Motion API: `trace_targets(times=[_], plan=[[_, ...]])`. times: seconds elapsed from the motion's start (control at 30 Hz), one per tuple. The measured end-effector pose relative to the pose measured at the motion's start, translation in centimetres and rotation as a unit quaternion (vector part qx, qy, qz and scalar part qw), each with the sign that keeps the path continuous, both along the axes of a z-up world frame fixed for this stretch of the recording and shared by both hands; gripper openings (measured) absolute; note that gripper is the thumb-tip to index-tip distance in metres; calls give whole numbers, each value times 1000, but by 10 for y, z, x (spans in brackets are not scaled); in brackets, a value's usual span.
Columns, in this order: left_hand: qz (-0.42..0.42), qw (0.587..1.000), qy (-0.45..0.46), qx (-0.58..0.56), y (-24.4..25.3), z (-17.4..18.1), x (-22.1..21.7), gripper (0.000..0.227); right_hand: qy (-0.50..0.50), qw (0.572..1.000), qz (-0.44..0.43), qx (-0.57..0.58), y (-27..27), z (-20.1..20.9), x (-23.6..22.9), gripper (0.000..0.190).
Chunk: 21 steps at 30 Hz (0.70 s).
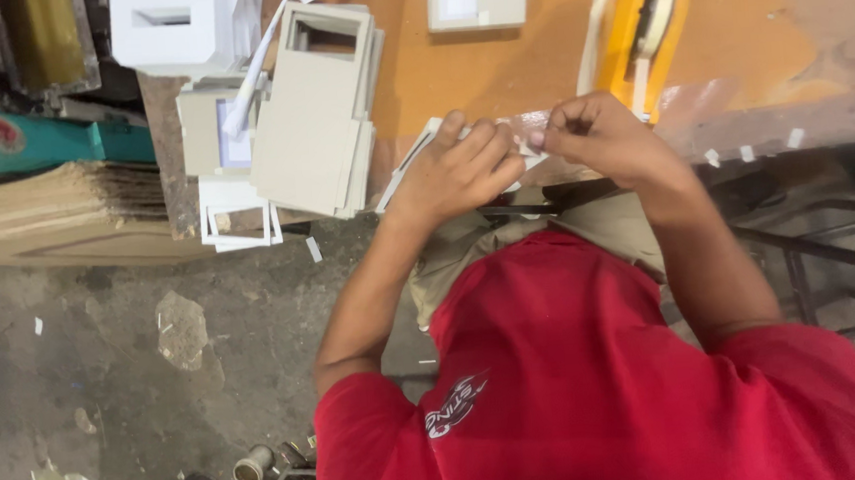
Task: The person assembles white rectangular frames by hand, placing clear inserts into the frames and securing them with small pieces of tape. The person handles the frames one at a time, aligning the inserts and applying tape to the edges.
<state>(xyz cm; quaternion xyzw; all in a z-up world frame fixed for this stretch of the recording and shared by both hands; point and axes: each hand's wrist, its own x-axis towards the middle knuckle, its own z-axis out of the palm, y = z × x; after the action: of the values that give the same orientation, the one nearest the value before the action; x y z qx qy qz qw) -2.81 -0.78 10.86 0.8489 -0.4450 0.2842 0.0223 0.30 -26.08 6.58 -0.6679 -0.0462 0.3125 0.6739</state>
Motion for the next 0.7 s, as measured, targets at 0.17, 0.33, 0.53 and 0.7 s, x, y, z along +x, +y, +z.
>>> trace_targets(times=[0.17, 0.33, 0.53, 0.7], plan=[[58, 996, 73, 15, 1, -7, -3, 9, -56, 986, -102, 117, -10, -5, 0, 19], [85, 992, 86, 21, 0, -17, -3, 17, -54, 994, -60, 77, 5, -22, -1, 17], [92, 987, 130, 0, -5, -22, -4, 17, -85, 991, -32, 102, 24, -32, -11, 20], [109, 976, 189, -21, -4, -21, -10, 20, -76, 991, -48, 104, 25, -31, -11, 25]])
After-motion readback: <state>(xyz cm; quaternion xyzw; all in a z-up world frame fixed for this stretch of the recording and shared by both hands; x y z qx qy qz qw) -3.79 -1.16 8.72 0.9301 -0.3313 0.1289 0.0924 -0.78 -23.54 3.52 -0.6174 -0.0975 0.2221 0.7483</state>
